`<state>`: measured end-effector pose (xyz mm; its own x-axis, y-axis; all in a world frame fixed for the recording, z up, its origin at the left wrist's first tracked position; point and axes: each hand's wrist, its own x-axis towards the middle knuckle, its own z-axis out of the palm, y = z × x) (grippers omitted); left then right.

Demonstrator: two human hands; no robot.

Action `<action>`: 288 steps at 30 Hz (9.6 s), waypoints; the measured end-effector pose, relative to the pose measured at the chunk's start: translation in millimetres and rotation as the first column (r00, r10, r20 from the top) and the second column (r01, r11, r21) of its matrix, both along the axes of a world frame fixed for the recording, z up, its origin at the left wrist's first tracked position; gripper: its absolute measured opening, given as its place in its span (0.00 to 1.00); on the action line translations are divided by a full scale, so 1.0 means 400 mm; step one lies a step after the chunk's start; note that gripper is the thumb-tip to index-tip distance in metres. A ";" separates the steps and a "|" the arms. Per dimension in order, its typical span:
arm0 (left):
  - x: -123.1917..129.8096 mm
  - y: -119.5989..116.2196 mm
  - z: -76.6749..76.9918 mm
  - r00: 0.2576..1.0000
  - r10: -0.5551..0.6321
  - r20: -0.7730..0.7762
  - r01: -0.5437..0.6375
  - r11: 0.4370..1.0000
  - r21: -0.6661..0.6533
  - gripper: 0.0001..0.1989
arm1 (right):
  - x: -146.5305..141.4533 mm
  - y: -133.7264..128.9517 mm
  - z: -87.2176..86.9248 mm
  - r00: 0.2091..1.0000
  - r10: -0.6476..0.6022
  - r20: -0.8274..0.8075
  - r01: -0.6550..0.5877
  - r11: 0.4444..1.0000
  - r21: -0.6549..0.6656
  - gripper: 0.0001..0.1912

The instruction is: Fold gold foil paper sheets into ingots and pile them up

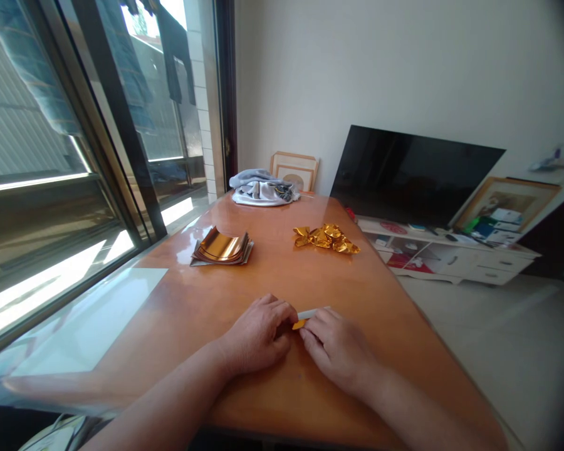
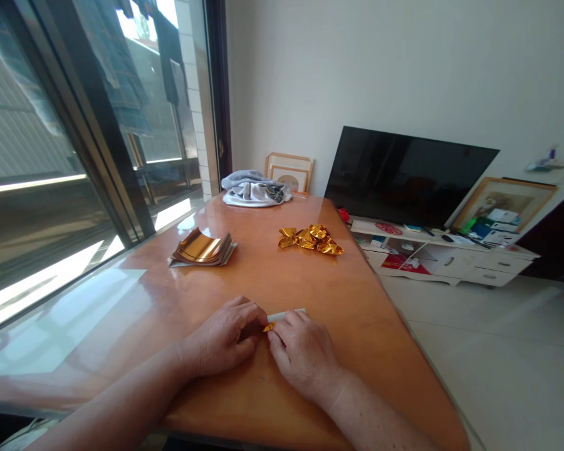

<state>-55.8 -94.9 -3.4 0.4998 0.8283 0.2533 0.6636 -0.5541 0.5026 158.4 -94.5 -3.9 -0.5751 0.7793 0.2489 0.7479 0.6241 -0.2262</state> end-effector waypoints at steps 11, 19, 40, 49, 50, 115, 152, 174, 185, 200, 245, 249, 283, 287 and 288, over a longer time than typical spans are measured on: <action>-0.001 0.003 0.000 0.996 0.071 -0.055 -0.071 0.997 -0.010 0.12 | 0.003 0.029 -0.030 0.975 -0.142 -0.172 0.123 0.986 -0.114 0.10; 0.003 0.012 -0.008 0.989 0.131 -0.064 -0.134 0.990 -0.037 0.09 | -0.002 0.040 -0.044 0.962 -0.227 -0.149 0.207 0.969 -0.137 0.09; 0.010 -0.013 0.010 0.956 -0.007 -0.292 0.012 1.000 0.016 0.10 | -0.006 0.040 -0.057 0.947 -0.269 -0.176 0.244 0.958 -0.154 0.08; 0.013 -0.014 0.002 0.952 -0.004 -0.306 0.002 1.000 -0.006 0.09 | -0.001 0.035 -0.052 0.943 -0.291 -0.163 0.264 0.950 -0.167 0.09; 0.013 -0.014 0.003 0.951 -0.004 -0.310 0.003 1.000 -0.006 0.09 | -0.001 0.035 -0.052 0.942 -0.293 -0.162 0.265 0.949 -0.170 0.08; 0.039 -0.032 0.030 0.911 0.036 -0.410 0.031 0.987 0.155 0.08 | -0.002 0.018 -0.024 0.980 -0.200 0.020 0.201 0.978 -0.059 0.08; 0.036 -0.045 0.038 0.914 0.029 -0.405 0.049 0.982 0.181 0.10 | 0.066 -0.046 0.032 0.971 0.122 0.206 -0.152 0.979 0.137 0.14; 0.030 -0.043 0.035 0.944 0.006 -0.331 0.046 0.988 0.150 0.11 | 0.035 -0.016 0.028 0.992 0.093 -0.086 -0.096 0.995 -0.028 0.22; 0.006 -0.028 -0.025 0.993 0.109 -0.039 -0.103 0.986 0.134 0.24 | 0.028 -0.006 0.005 0.994 0.102 -0.047 -0.108 0.983 -0.145 0.19; 0.003 -0.019 -0.026 0.987 0.149 0.051 -0.150 0.989 -0.002 0.24 | 0.003 0.008 0.009 0.976 0.145 0.161 -0.135 0.988 -0.070 0.16; 0.021 -0.042 0.017 0.959 0.057 -0.278 0.001 0.978 0.207 0.11 | 0.035 0.008 0.046 0.948 0.235 0.215 -0.224 0.972 -0.072 0.15; 0.027 -0.045 0.022 0.957 0.068 -0.283 -0.009 0.979 0.202 0.11 | 0.051 -0.001 0.044 0.948 0.220 0.229 -0.217 0.975 -0.035 0.14; 0.150 -0.048 0.005 0.895 0.346 -0.282 -0.241 0.906 0.348 0.17 | 0.200 0.019 -0.012 0.919 -0.167 -0.358 0.102 0.976 -0.193 0.12; 0.150 -0.044 0.004 0.904 0.323 -0.280 -0.220 0.913 0.343 0.16 | 0.180 0.073 -0.015 0.918 -0.205 -0.339 0.138 0.968 -0.211 0.12; 0.151 -0.043 0.004 0.905 0.321 -0.279 -0.217 0.913 0.345 0.16 | 0.172 0.086 -0.013 0.931 -0.204 -0.302 0.143 0.967 -0.210 0.11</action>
